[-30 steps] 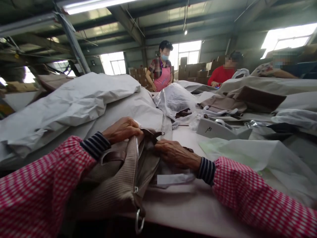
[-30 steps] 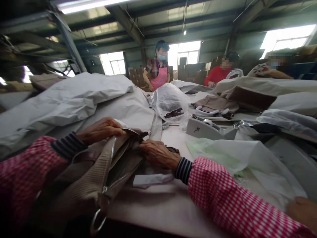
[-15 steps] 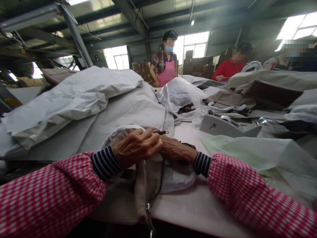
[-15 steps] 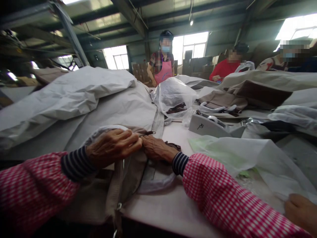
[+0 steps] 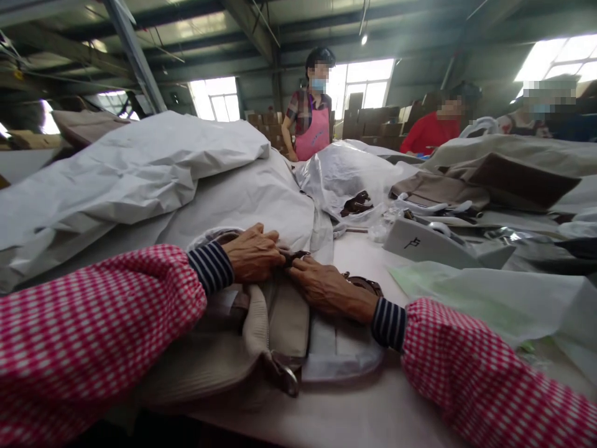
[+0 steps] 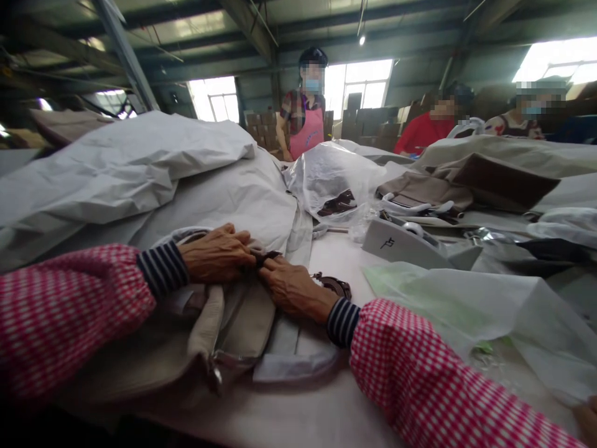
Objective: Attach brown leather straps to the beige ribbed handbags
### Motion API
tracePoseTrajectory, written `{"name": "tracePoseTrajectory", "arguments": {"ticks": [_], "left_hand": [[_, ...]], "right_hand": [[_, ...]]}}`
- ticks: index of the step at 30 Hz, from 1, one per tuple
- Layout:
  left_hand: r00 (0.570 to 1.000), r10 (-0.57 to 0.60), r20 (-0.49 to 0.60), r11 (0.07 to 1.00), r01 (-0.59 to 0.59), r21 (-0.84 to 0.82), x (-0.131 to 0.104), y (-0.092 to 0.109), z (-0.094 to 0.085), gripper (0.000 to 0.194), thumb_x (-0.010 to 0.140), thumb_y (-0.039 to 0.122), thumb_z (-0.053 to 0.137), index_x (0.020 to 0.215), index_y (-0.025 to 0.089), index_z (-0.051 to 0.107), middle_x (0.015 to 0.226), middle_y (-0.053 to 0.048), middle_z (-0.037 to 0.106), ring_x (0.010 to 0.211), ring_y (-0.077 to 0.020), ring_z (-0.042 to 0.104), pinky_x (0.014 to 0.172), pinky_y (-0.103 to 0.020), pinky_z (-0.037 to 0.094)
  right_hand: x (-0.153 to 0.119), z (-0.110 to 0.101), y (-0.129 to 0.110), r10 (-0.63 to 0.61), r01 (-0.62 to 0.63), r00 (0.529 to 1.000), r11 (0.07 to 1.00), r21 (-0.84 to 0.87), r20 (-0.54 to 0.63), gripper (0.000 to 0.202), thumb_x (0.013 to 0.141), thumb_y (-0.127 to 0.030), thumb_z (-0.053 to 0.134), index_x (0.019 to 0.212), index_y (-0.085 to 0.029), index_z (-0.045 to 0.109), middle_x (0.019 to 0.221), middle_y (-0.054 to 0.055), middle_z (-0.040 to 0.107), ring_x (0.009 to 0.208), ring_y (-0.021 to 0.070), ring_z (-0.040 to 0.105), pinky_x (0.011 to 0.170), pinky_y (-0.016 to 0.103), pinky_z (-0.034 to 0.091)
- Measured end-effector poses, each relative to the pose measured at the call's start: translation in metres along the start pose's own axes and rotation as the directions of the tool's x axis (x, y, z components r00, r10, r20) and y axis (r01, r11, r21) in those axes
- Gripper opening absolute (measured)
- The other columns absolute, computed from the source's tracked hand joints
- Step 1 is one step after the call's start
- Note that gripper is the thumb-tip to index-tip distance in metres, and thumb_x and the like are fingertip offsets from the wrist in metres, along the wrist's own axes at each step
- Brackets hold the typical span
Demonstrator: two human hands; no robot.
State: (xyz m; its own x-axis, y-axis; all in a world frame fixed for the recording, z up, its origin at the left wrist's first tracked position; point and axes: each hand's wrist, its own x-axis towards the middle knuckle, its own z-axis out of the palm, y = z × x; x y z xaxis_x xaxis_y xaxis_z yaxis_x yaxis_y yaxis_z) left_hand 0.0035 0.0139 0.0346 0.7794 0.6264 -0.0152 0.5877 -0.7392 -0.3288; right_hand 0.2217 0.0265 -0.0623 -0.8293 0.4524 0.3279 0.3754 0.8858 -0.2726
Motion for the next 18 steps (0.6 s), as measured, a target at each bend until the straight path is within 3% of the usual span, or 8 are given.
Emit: {"name": "tracePoseTrajectory", "arguments": {"ticks": [3,8,13,18], "left_hand": [[0.999,0.028,0.038,0.999,-0.029,0.034,-0.011,0.005,0.012,0.005,0.091,0.020,0.068,0.088,0.020,0.072,0.096,-0.007,0.075,0.107,-0.0311,0.059,0.090,-0.047,0.039],[0.995,0.003,-0.097,0.983,0.014,0.182,-0.030,0.018,0.026,0.020,0.102,0.017,0.053,0.108,0.020,0.072,0.136,-0.009,0.064,0.129,-0.0355,0.048,0.109,-0.061,0.033],[0.993,-0.107,-0.050,0.994,0.107,-0.011,-0.023,0.013,0.030,0.023,0.103,0.029,0.055,0.094,0.018,0.073,0.123,-0.013,0.064,0.119,-0.0337,0.050,0.097,-0.053,0.044],[0.986,-0.159,-0.044,0.978,0.152,-0.141,-0.013,0.010,0.029,0.015,0.094,0.017,0.061,0.087,0.017,0.075,0.111,-0.011,0.066,0.108,-0.0289,0.052,0.097,-0.045,0.047]], "right_hand": [[0.001,0.000,0.003,0.022,-0.022,1.000,1.000,0.012,0.007,0.018,0.101,-0.013,0.048,0.112,-0.016,0.061,0.115,0.010,0.062,0.105,0.0212,0.056,0.099,0.036,0.048],[0.010,0.003,0.007,0.043,-0.042,0.999,0.999,-0.023,0.004,0.023,0.102,-0.013,0.046,0.120,-0.014,0.060,0.122,0.013,0.064,0.111,0.0215,0.057,0.100,0.036,0.047],[0.035,0.010,-0.008,0.223,-0.192,0.973,0.929,-0.316,0.063,0.021,0.105,-0.019,0.045,0.107,-0.012,0.065,0.110,0.016,0.066,0.094,0.0229,0.064,0.081,0.033,0.049],[0.053,-0.007,-0.034,0.279,-0.225,0.956,0.893,-0.390,0.087,0.030,0.108,-0.017,0.041,0.104,-0.013,0.070,0.101,0.015,0.072,0.092,0.0253,0.071,0.072,0.034,0.051]]}}
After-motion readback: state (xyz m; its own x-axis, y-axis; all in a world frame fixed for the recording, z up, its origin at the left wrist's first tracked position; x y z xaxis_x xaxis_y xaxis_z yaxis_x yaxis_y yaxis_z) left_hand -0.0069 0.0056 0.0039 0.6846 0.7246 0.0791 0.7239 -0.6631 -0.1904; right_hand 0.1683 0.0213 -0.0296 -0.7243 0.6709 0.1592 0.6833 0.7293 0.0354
